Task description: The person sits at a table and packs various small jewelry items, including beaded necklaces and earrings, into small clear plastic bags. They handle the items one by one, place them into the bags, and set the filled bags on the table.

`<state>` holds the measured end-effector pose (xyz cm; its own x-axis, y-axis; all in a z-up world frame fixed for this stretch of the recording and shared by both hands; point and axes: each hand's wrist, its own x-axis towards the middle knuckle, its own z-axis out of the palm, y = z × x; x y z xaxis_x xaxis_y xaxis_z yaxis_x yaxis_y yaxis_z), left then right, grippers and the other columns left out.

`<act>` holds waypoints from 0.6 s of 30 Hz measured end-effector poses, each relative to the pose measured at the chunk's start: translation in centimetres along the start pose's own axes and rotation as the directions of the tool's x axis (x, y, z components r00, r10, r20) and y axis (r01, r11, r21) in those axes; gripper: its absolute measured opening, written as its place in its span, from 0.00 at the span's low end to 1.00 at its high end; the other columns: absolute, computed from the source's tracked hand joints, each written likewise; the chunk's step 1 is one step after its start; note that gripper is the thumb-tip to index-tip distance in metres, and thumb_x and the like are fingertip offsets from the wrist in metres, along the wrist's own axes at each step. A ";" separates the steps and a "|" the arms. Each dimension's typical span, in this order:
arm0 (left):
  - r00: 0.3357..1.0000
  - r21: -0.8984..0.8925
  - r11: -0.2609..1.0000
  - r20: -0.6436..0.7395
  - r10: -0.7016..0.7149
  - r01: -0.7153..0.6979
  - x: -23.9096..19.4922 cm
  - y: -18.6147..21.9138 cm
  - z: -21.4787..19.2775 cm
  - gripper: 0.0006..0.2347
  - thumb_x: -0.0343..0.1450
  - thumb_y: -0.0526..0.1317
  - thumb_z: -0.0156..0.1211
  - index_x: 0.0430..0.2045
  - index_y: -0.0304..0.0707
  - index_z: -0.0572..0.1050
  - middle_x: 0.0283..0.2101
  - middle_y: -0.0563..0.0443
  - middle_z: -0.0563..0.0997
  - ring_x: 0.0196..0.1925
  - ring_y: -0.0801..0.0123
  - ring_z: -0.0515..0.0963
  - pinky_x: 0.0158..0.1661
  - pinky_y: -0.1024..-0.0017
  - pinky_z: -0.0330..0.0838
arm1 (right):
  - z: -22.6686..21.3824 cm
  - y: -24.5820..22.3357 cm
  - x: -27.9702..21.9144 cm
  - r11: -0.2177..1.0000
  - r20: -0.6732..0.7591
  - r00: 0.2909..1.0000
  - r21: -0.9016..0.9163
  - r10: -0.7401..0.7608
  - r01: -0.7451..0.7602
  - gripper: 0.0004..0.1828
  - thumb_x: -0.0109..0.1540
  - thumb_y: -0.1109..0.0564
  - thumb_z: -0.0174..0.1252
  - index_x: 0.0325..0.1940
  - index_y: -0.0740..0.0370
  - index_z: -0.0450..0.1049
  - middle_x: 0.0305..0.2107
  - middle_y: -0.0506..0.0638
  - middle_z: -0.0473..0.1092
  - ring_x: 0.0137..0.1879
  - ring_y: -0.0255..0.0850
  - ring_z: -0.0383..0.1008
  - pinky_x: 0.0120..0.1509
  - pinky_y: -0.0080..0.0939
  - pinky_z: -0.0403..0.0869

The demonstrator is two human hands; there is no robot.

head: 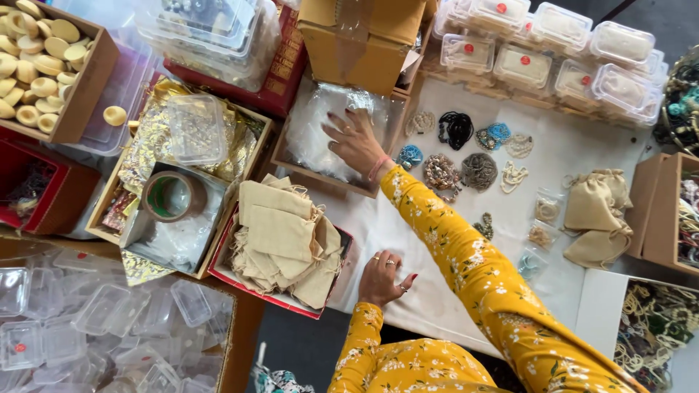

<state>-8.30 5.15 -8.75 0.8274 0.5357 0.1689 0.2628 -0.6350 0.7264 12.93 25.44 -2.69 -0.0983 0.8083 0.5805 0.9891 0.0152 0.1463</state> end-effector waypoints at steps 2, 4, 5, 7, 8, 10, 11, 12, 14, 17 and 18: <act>1.000 0.002 1.000 0.002 0.006 -0.006 0.1 0.0 -0.1 0.18 0.65 0.52 0.69 0.30 0.38 0.71 0.36 0.46 0.72 0.39 0.53 0.74 0.42 0.59 0.72 | 2.6 0.1 -0.6 0.966 0.495 0.863 0.256 -0.104 -0.031 0.09 0.63 0.58 0.56 0.44 0.49 0.79 0.46 0.46 0.75 0.75 0.47 0.66 0.84 0.67 0.47; 1.000 0.010 1.000 0.003 0.008 -0.009 -0.1 -0.1 0.0 0.18 0.65 0.53 0.69 0.30 0.38 0.71 0.35 0.46 0.72 0.39 0.53 0.75 0.42 0.59 0.72 | 3.3 -0.6 0.5 0.901 0.509 0.855 0.320 0.097 -0.293 0.09 0.64 0.54 0.55 0.44 0.49 0.80 0.45 0.46 0.76 0.67 0.48 0.69 0.82 0.68 0.46; 1.000 0.012 1.000 0.005 0.014 -0.014 -0.1 -0.2 0.1 0.18 0.65 0.53 0.69 0.30 0.38 0.71 0.35 0.46 0.71 0.39 0.53 0.75 0.42 0.59 0.72 | 3.7 -0.9 1.1 0.764 0.543 0.790 0.369 0.286 -0.530 0.11 0.65 0.50 0.53 0.44 0.50 0.80 0.44 0.47 0.78 0.60 0.49 0.71 0.81 0.69 0.45; 1.000 0.011 1.000 -0.001 0.014 -0.014 0.0 -0.2 0.2 0.18 0.65 0.53 0.69 0.30 0.38 0.71 0.36 0.46 0.72 0.40 0.53 0.75 0.42 0.59 0.73 | 3.6 -2.2 2.2 0.807 0.496 0.806 0.300 0.323 -0.508 0.16 0.62 0.42 0.57 0.45 0.52 0.80 0.43 0.50 0.76 0.58 0.53 0.70 0.76 0.72 0.45; 1.000 0.004 1.000 -0.007 0.019 -0.019 -0.1 -0.2 0.3 0.18 0.65 0.53 0.69 0.31 0.38 0.71 0.36 0.46 0.72 0.40 0.53 0.75 0.42 0.59 0.73 | 3.5 -2.8 2.6 0.844 0.447 0.819 0.220 0.359 -0.490 0.24 0.58 0.35 0.62 0.46 0.54 0.80 0.42 0.53 0.75 0.56 0.56 0.68 0.71 0.74 0.44; 1.000 0.014 1.000 -0.008 0.023 -0.023 -0.2 -0.4 0.4 0.18 0.65 0.52 0.69 0.31 0.37 0.71 0.37 0.46 0.72 0.40 0.53 0.75 0.42 0.59 0.73 | 4.4 -3.4 2.4 0.869 0.431 0.827 0.168 0.361 -0.466 0.23 0.55 0.37 0.63 0.45 0.54 0.81 0.41 0.53 0.75 0.56 0.57 0.68 0.70 0.77 0.44; 1.000 0.018 0.999 -0.010 0.029 -0.029 -0.3 -0.5 0.5 0.18 0.66 0.52 0.69 0.31 0.37 0.71 0.37 0.45 0.72 0.40 0.53 0.75 0.42 0.59 0.73 | 4.7 -3.6 2.3 0.892 0.416 0.835 0.109 0.361 -0.440 0.23 0.51 0.39 0.65 0.44 0.53 0.81 0.41 0.53 0.75 0.56 0.57 0.68 0.68 0.79 0.44; 0.999 0.021 0.999 -0.012 0.031 -0.031 -0.3 -0.6 0.7 0.18 0.66 0.52 0.69 0.31 0.37 0.71 0.37 0.45 0.72 0.40 0.53 0.75 0.42 0.59 0.73 | 5.3 -3.6 1.9 0.892 0.412 0.837 0.110 0.361 -0.439 0.23 0.51 0.39 0.65 0.44 0.53 0.81 0.41 0.53 0.75 0.56 0.57 0.68 0.68 0.79 0.44; 1.000 0.027 0.999 -0.004 0.024 -0.024 -0.3 -0.6 0.9 0.17 0.66 0.51 0.68 0.31 0.37 0.71 0.37 0.46 0.72 0.40 0.53 0.75 0.42 0.59 0.73 | 6.4 -3.7 1.3 0.833 0.368 0.805 0.124 0.466 -0.539 0.14 0.54 0.51 0.62 0.43 0.48 0.83 0.40 0.48 0.78 0.58 0.51 0.70 0.74 0.77 0.46; 0.999 0.031 0.999 -0.037 0.033 -0.031 -0.2 -0.2 0.4 0.17 0.66 0.51 0.69 0.31 0.38 0.71 0.36 0.46 0.72 0.40 0.52 0.75 0.42 0.59 0.73 | 4.0 -2.5 2.4 0.646 0.426 0.694 0.278 0.580 -0.711 0.08 0.55 0.51 0.61 0.36 0.48 0.83 0.36 0.46 0.80 0.53 0.51 0.73 0.77 0.64 0.51; 0.998 0.032 0.999 -0.043 0.040 -0.038 0.0 -0.2 0.4 0.17 0.66 0.51 0.69 0.31 0.38 0.71 0.36 0.46 0.72 0.40 0.52 0.75 0.42 0.59 0.73 | 3.1 -1.9 2.6 0.650 0.419 0.698 0.277 0.581 -0.707 0.08 0.55 0.51 0.61 0.36 0.48 0.83 0.36 0.46 0.80 0.53 0.51 0.73 0.77 0.64 0.51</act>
<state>-8.19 5.03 -9.12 0.8148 0.5337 0.2264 0.2465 -0.6724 0.6979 11.13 29.31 -3.93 0.5515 0.8197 0.1547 0.7433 -0.3986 -0.5373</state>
